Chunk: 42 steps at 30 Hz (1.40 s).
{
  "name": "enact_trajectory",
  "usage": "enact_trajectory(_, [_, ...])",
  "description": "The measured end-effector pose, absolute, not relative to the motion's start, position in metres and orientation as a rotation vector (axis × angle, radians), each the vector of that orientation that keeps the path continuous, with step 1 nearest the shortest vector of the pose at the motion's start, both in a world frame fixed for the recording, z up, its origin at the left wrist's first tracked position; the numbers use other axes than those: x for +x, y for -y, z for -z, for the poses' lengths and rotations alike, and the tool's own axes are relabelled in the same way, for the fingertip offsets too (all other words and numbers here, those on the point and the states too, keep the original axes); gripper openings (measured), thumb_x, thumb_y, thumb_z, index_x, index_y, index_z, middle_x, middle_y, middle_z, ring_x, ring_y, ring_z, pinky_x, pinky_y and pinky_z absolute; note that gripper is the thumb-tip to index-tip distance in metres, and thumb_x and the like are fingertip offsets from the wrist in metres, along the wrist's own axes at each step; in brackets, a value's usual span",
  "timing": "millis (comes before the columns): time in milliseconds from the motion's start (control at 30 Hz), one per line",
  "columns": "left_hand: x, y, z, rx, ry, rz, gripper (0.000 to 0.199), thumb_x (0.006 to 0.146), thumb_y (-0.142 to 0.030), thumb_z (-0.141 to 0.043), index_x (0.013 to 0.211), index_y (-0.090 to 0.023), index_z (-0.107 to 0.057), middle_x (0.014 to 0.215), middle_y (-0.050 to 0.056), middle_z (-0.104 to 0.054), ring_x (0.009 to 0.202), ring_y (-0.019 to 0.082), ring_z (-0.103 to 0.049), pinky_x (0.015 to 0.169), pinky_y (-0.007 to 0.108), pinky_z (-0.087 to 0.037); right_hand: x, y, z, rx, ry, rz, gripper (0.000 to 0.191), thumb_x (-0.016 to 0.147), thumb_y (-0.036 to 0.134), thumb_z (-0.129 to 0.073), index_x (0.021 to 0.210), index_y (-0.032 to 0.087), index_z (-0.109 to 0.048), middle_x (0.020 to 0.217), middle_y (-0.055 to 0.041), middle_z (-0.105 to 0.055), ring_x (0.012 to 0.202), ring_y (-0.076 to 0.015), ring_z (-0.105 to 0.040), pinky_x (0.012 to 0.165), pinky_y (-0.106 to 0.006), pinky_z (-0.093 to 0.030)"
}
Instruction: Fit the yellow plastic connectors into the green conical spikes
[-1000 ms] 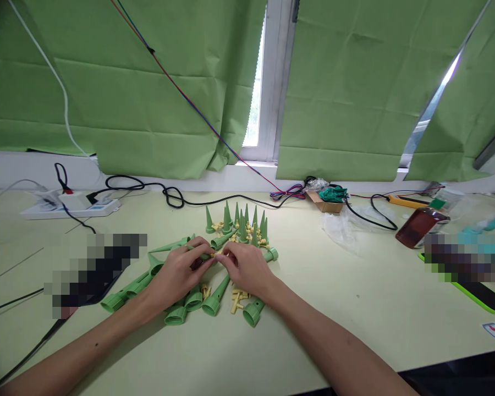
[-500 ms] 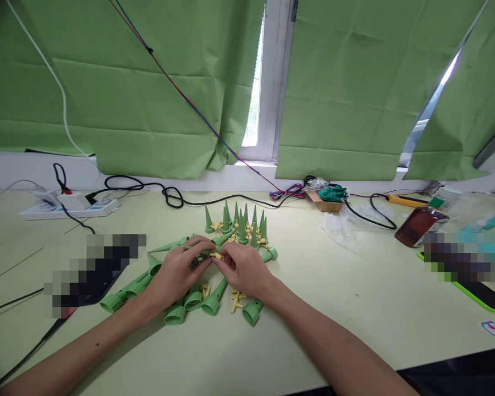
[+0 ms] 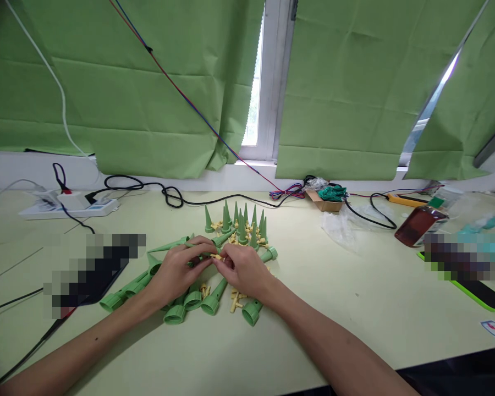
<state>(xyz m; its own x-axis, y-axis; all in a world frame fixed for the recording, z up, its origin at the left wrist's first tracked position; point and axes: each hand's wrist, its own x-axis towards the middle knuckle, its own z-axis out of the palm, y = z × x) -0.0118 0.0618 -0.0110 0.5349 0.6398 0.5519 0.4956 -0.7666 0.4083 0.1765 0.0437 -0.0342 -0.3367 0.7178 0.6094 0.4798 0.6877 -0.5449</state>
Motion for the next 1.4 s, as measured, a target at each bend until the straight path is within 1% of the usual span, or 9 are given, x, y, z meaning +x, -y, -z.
enact_trajectory(267, [-0.0127,-0.0626,0.0125,2.569,-0.922,-1.075,0.014,0.09,-0.015,-0.052,0.091,-0.018,-0.065,0.096,0.005,-0.064,0.077,0.014,-0.062,0.069,0.024,-0.049,0.1764,-0.043,0.0341,-0.928,1.998,-0.341,0.023,0.09,0.025,-0.056,0.072,0.02,-0.042,0.061,0.0043,-0.047,0.052,-0.0097,-0.041,0.052,-0.022,-0.034])
enact_trajectory(600, [-0.0124,-0.063,0.0121,2.606,-0.926,-1.082,0.015,0.09,-0.016,-0.051,0.09,-0.019,-0.066,0.095,0.005,-0.065,0.079,0.015,-0.064,0.069,0.025,-0.05,0.1755,-0.0435,0.0335,-0.946,2.009,-0.324,0.023,0.09,0.024,-0.055,0.072,0.021,-0.042,0.06,0.0043,-0.047,0.052,-0.0102,-0.042,0.051,-0.022,-0.034])
enact_trajectory(867, [-0.0134,-0.064,0.0132,2.646,-0.952,-1.04,0.017,0.093,-0.017,-0.048,0.093,-0.019,-0.065,0.096,0.005,-0.063,0.08,0.015,-0.062,0.07,0.026,-0.049,0.1752,-0.0436,0.0329,-0.969,2.031,-0.273,0.025,0.09,0.023,-0.055,0.071,0.021,-0.04,0.062,0.004,-0.046,0.055,-0.0112,-0.044,0.054,-0.023,-0.034])
enact_trajectory(1100, [-0.0137,-0.063,0.0121,2.645,-0.939,-1.049,0.019,0.094,-0.019,-0.047,0.09,-0.018,-0.065,0.093,0.005,-0.062,0.071,0.013,-0.059,0.061,0.024,-0.046,0.1746,-0.044,0.0325,-1.02,2.056,-0.242,0.015,0.093,0.024,-0.054,0.08,0.02,-0.05,0.066,0.002,-0.052,0.059,-0.0127,-0.048,0.057,-0.024,-0.036])
enact_trajectory(1400, [-0.0131,-0.0623,0.0116,2.647,-0.907,-1.054,0.019,0.095,-0.018,-0.046,0.087,-0.018,-0.063,0.09,0.005,-0.061,0.071,0.014,-0.058,0.062,0.025,-0.045,0.1741,-0.0446,0.0344,-0.982,2.06,-0.257,0.019,0.096,0.026,-0.051,0.078,0.02,-0.048,0.069,0.0013,-0.052,0.06,-0.0132,-0.047,0.057,-0.024,-0.036])
